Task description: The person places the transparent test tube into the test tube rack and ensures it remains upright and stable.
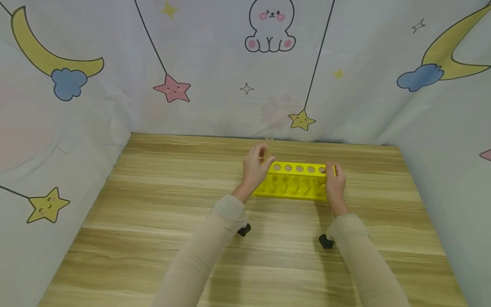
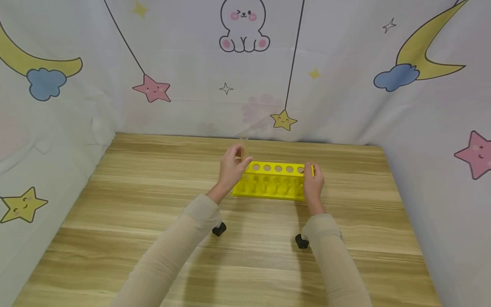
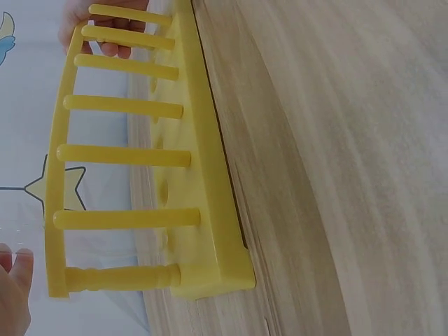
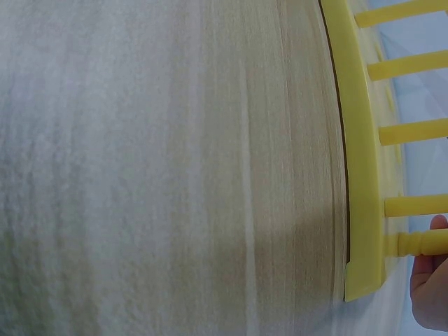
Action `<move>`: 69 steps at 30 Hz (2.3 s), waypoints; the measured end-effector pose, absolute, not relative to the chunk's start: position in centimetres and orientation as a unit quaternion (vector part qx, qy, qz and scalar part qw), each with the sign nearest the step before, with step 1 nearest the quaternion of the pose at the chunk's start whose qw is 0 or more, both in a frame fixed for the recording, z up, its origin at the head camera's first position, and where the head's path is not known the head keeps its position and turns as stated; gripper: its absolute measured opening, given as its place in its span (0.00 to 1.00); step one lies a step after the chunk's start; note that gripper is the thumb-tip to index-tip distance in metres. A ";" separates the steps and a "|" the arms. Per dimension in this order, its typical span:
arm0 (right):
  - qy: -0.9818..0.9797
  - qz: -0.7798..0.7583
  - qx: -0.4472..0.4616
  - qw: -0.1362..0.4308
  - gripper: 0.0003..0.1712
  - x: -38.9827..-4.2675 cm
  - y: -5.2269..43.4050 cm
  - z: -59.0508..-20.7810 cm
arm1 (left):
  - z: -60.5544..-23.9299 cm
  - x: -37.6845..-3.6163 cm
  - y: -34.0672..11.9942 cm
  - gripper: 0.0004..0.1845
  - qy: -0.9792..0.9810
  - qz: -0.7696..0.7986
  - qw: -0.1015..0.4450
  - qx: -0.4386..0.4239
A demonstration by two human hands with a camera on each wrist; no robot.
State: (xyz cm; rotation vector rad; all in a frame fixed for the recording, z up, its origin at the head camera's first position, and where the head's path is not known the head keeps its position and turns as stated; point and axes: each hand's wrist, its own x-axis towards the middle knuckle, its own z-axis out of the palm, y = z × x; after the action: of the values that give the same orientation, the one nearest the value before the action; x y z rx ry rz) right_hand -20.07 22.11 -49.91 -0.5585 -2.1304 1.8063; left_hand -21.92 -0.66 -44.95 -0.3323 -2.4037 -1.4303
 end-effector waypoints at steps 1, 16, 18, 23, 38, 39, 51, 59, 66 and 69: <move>-0.740 0.628 -0.194 0.146 0.11 -20.1 22.1 -49.9 | -45.0 -21.9 -0.7 0.15 -0.842 -0.501 0.161 -0.116; -0.738 0.632 -0.185 0.151 0.12 -20.0 22.1 -49.9 | -45.4 -21.6 -0.7 0.16 -0.845 -0.496 0.160 -0.116; -0.738 0.631 -0.185 0.149 0.13 -20.0 22.1 -49.9 | -45.4 -21.6 -0.7 0.16 -0.847 -0.494 0.159 -0.114; -0.743 0.628 -0.183 0.143 0.15 -20.0 22.1 -49.8 | -45.6 -21.6 -0.6 0.15 -0.850 -0.490 0.157 -0.113; -0.742 0.629 -0.181 0.147 0.12 -19.9 22.1 -49.8 | -45.9 -21.7 -0.6 0.15 -0.849 -0.491 0.162 -0.108; -0.741 0.630 -0.182 0.147 0.12 -19.9 22.1 -49.8 | -45.9 -21.7 -0.6 0.15 -0.849 -0.490 0.162 -0.108; -0.745 0.624 -0.188 0.140 0.15 -19.8 22.1 -49.5 | -46.0 -21.7 -0.7 0.17 -0.850 -0.492 0.156 -0.105; -0.745 0.626 -0.186 0.137 0.19 -19.8 22.0 -49.5 | -46.1 -21.7 -0.7 0.21 -0.850 -0.499 0.140 -0.094; -0.744 0.624 -0.187 0.147 0.18 -19.8 21.9 -49.5 | -46.4 -21.6 -0.9 0.28 -0.873 -0.455 0.147 -0.092; -0.743 0.624 -0.184 0.155 0.17 -19.8 21.9 -49.5 | -46.5 -21.5 -1.0 0.30 -0.878 -0.443 0.153 -0.099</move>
State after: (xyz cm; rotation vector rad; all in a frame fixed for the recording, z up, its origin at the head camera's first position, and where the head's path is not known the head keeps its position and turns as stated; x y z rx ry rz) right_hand -19.80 21.87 -49.53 -0.5274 -2.1297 1.7872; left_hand -21.48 -0.99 -46.47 -0.2850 -2.5183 -1.2692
